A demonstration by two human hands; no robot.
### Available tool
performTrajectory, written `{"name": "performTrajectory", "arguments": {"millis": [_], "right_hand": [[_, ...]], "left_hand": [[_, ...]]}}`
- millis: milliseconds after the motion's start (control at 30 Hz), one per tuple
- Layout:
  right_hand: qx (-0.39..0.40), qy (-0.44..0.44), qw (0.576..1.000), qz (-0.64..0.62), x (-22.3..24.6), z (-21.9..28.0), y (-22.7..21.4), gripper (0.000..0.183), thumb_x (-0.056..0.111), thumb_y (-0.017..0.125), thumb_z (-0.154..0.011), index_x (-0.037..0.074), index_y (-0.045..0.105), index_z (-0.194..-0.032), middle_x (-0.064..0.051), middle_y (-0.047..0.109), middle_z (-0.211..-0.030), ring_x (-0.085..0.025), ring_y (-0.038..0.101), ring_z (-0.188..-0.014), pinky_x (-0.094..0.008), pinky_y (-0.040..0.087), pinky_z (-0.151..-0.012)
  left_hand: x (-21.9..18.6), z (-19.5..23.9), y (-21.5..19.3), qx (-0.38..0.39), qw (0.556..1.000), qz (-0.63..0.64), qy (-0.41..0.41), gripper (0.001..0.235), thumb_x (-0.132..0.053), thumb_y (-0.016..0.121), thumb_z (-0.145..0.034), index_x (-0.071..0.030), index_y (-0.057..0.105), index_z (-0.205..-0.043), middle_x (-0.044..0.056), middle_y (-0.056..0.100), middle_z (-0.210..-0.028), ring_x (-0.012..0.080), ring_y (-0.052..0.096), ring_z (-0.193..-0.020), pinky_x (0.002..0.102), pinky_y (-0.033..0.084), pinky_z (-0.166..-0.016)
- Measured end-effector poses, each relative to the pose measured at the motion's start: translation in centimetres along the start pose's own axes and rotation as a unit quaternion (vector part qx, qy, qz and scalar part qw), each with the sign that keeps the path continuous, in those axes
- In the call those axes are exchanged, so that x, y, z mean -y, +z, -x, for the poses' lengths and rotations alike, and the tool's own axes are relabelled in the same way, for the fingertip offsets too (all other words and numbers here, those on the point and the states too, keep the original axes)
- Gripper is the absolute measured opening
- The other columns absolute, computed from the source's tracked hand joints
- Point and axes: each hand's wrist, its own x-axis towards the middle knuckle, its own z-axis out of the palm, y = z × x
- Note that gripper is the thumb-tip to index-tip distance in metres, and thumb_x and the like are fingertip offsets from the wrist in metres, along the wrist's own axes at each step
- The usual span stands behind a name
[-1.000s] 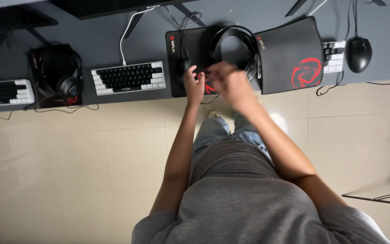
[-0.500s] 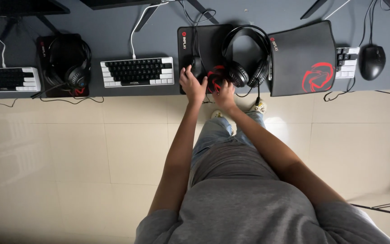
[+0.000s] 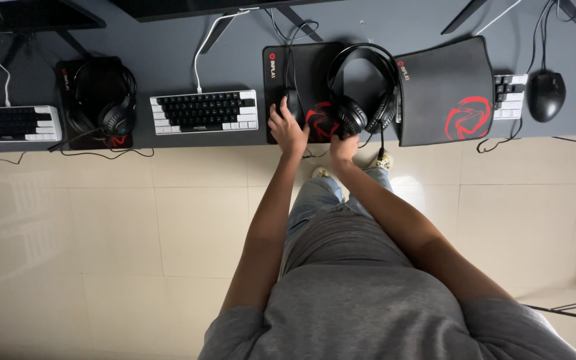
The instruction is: The person organizes a desk by picking up a mousepad, headphones, and a computer mouse, then placing them on a white plastic chair. The person repeats this process for multiple sets of items on the desk.
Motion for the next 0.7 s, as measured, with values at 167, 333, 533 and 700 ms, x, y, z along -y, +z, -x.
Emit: {"name": "performTrajectory", "arguments": {"millis": [167,333,533,700], "right_hand": [[0.082,0.057,0.994,-0.052,-1.7,-2.3,-0.2,0.047,0.027,0.077,-0.084,0.001,0.062,-0.121,-0.02,0.072,-0.118,-0.037,0.069,-0.11,-0.044,0.054,-0.095],[0.063,0.017,0.998,-0.008,-2.9,-3.4,1.0,0.05,0.029,0.083,-0.08,0.0,0.062,-0.115,-0.021,0.07,-0.11,-0.038,0.066,-0.104,-0.045,0.052,-0.088],[0.142,-0.004,0.989,-0.038,-2.8,-2.9,1.3,0.033,0.029,0.081,-0.079,0.011,0.072,-0.105,-0.01,0.075,-0.101,-0.031,0.071,-0.096,-0.043,0.054,-0.084],[0.092,-0.053,0.992,-0.075,-2.2,-1.4,1.1,0.044,0.016,0.081,-0.079,0.01,0.056,-0.115,-0.008,0.071,-0.104,-0.028,0.069,-0.091,-0.042,0.055,-0.082]], "left_hand": [[0.5,0.0,0.6,0.01,1.0,-0.016,-0.004,0.105,-0.021,0.092,-0.069,-0.021,0.029,-0.154,0.022,0.032,-0.156,0.0446,0.042,-0.134,0.053,0.046,-0.102],[0.5,-0.4,0.0,0.028,0.998,-0.045,-0.028,0.105,-0.024,0.093,-0.065,-0.022,0.033,-0.152,0.02,0.036,-0.153,0.0429,0.043,-0.131,0.055,0.043,-0.101],[1.1,-0.6,-0.3,-0.011,0.997,-0.075,-0.007,0.103,-0.034,0.095,-0.064,-0.024,0.037,-0.148,0.019,0.038,-0.14,0.0481,0.033,-0.135,0.061,0.036,-0.106],[1.4,-1.9,-2.1,0.013,0.997,-0.056,-0.042,0.107,-0.033,0.098,-0.058,-0.022,0.035,-0.144,0.029,0.029,-0.146,0.049,0.031,-0.134,0.062,0.034,-0.101]]}}
